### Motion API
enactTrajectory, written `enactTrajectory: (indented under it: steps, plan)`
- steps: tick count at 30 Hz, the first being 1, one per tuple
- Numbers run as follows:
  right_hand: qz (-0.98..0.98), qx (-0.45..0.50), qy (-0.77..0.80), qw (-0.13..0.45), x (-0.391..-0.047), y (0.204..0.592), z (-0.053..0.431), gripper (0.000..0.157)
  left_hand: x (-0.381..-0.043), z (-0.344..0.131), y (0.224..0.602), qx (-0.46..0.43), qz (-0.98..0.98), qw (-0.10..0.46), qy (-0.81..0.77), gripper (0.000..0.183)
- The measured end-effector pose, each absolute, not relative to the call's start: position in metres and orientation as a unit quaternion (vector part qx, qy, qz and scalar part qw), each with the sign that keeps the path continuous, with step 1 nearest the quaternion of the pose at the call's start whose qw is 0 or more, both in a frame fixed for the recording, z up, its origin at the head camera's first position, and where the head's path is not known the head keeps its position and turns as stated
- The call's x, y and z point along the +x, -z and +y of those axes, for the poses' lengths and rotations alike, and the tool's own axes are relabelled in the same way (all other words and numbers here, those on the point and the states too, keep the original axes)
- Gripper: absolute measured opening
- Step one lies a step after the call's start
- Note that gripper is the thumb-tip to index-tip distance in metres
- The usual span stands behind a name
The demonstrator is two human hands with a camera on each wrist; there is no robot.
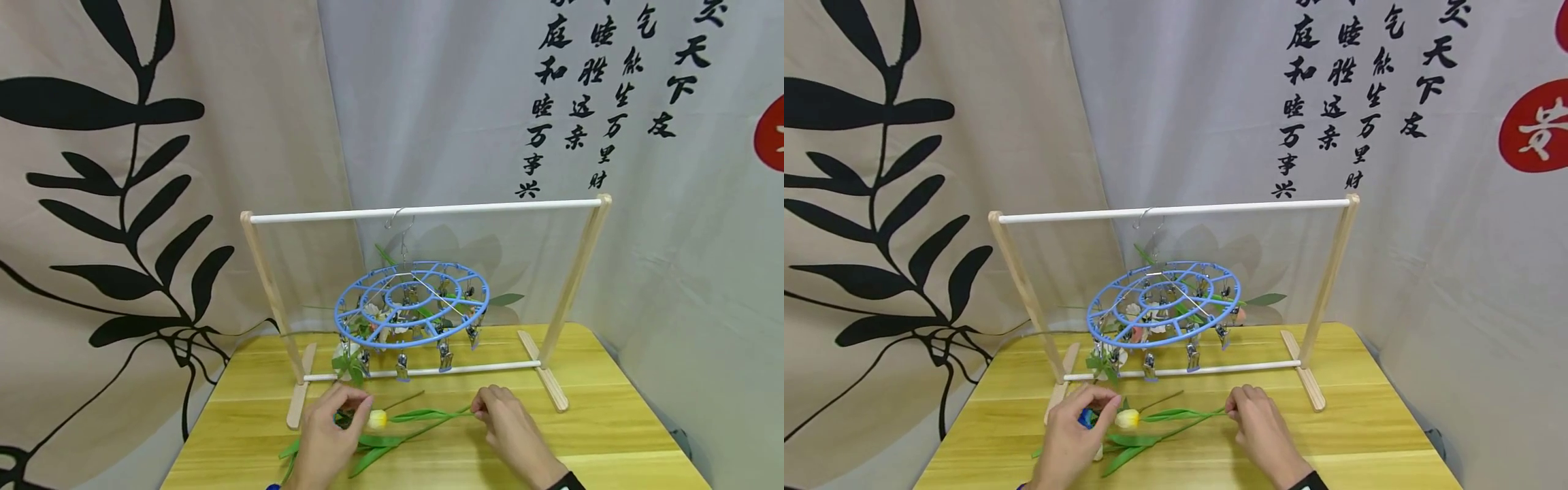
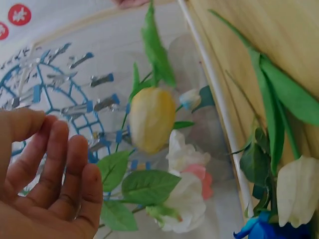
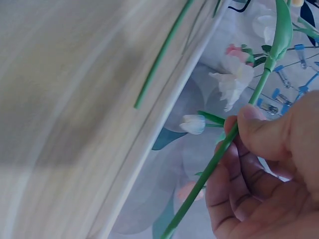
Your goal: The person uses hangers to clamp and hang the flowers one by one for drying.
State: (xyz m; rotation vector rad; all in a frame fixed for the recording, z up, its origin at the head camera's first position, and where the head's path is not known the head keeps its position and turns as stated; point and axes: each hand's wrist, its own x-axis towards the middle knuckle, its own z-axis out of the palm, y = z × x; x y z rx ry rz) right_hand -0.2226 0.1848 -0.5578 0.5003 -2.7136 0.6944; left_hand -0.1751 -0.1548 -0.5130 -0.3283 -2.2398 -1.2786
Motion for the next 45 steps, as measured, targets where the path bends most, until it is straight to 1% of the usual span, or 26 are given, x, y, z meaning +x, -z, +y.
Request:
enactTrajectory:
  steps: [3,6,11,17,23,27,32,36,41,45]
  plan:
    - [-0.942,0.179,-0.236,0.160,-0.218,0.553,0.181,0.028,-0.172,-0.148,0.518,-0.152,-0.840,0.260,0.452,0.033]
    - [-0.935,0.195,-0.236,0.182,-0.214,0.548,0.178,0.029,-0.171,-0.142,0.522,-0.176,-0.859,0.252,0.409,0.028]
    - [-0.919,0.227,-0.235,0.221,-0.209,0.543,0.174,0.032,-0.174,-0.137,0.525,-0.216,-0.885,0.222,0.346,0.023]
    - [-0.909,0.259,-0.235,0.227,-0.204,0.539,0.170,0.024,-0.176,-0.133,0.529,-0.247,-0.899,0.209,0.296,0.024]
    - [-0.893,0.287,-0.219,0.269,-0.201,0.536,0.163,0.027,-0.175,-0.126,0.528,-0.258,-0.912,0.206,0.244,0.021]
    - [-0.886,0.296,-0.209,0.290,-0.201,0.534,0.159,0.027,-0.176,-0.122,0.526,-0.264,-0.911,0.200,0.247,0.014]
    - [-0.887,0.293,-0.208,0.290,-0.198,0.534,0.158,0.031,-0.175,-0.121,0.527,-0.265,-0.908,0.167,0.278,0.007]
    - [-0.886,0.292,-0.206,0.295,-0.197,0.535,0.158,0.033,-0.174,-0.122,0.529,-0.257,-0.909,0.151,0.291,0.007]
    - [-0.884,0.288,-0.215,0.301,-0.195,0.535,0.157,0.036,-0.173,-0.123,0.535,-0.254,-0.905,0.151,0.304,0.007]
    - [-0.881,0.257,-0.272,0.289,-0.190,0.535,0.156,0.041,-0.173,-0.127,0.539,-0.245,-0.900,0.148,0.328,0.006]
